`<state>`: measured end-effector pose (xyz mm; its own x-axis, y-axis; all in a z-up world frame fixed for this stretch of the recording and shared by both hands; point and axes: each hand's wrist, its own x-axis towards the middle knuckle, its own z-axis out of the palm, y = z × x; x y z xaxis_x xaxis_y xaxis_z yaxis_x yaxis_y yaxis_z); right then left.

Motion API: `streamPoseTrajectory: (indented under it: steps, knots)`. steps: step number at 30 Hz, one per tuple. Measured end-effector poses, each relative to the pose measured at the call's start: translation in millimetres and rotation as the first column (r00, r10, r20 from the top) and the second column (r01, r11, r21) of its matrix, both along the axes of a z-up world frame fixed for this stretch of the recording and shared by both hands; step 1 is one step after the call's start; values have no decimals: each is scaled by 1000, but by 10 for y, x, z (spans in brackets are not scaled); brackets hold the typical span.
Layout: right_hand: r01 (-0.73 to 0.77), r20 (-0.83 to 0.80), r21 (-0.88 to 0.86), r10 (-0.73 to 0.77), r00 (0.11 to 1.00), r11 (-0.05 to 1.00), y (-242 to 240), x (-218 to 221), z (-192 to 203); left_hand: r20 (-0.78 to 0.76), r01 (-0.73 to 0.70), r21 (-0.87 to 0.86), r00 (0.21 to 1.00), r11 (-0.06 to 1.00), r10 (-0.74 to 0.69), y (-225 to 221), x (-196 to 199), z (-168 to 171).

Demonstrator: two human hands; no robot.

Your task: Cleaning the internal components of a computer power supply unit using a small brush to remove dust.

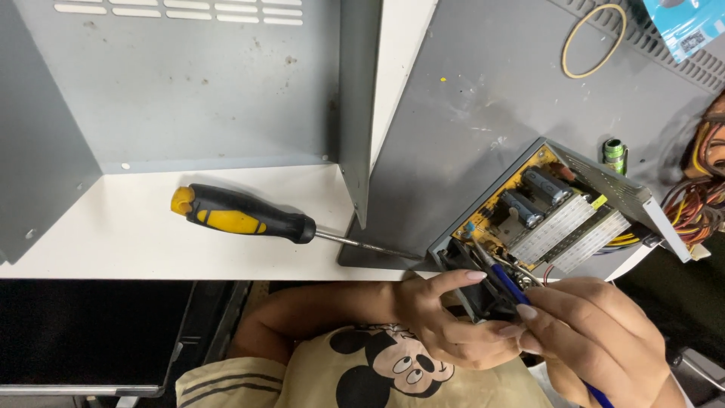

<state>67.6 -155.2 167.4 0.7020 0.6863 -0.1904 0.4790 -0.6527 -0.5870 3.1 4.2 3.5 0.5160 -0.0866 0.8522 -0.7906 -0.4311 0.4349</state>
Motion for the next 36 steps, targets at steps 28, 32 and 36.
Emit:
streamPoseTrajectory:
  steps: [28,32,36]
  knots:
    - [88,113,38,-92,989,995,61,-150,24,-24,35,-53,999,998,-36,8,9,-9]
    - [267,50,-29,-265,963,963,70,-187,79,-14,85,-16,996,996,-85,36,20,-9]
    - [162,-24,22,-162,987,987,76,-71,35,-33,91,-26,995,995,-92,48,11,1]
